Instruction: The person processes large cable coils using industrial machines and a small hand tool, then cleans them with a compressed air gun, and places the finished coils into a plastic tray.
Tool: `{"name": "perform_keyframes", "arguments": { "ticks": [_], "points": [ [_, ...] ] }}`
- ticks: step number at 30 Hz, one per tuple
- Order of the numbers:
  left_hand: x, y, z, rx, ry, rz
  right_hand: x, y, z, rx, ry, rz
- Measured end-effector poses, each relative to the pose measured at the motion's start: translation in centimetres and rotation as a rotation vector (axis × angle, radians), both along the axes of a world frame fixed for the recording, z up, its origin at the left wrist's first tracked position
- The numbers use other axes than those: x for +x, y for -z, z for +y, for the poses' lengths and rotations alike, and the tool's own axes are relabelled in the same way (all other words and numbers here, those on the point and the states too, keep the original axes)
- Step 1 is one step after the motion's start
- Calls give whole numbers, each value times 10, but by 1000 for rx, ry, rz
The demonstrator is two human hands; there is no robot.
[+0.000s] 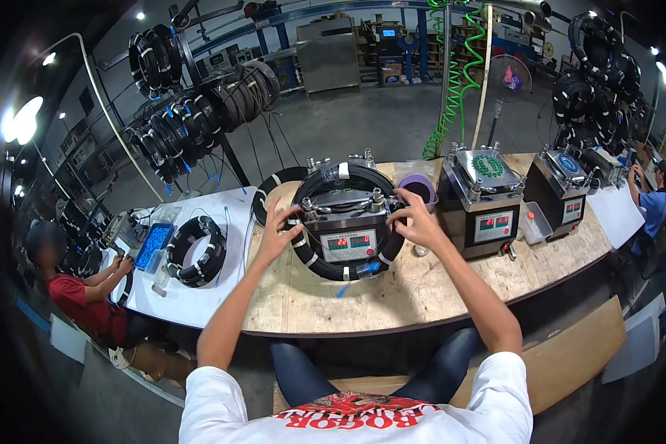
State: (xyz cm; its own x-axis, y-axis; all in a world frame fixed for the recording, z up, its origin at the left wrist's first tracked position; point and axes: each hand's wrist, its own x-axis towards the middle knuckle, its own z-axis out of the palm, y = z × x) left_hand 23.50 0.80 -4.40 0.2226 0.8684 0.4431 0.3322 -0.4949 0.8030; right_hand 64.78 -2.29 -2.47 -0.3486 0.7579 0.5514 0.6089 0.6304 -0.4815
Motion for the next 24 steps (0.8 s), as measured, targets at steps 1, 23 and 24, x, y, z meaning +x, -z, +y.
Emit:
{"name": "perform_keyframes", "arguments": {
  "ticks": [1,23,24],
  "points": [
    [7,10,-6,-61,-44,-95,-1,14,1,-47,84,139],
    [24,14,-56,-219,-90,-286,-14,26,-37,-530,126,640],
    [21,1,-76,-324,-57,-217,-14,20,-53,-582,121,631]
  ]
}}
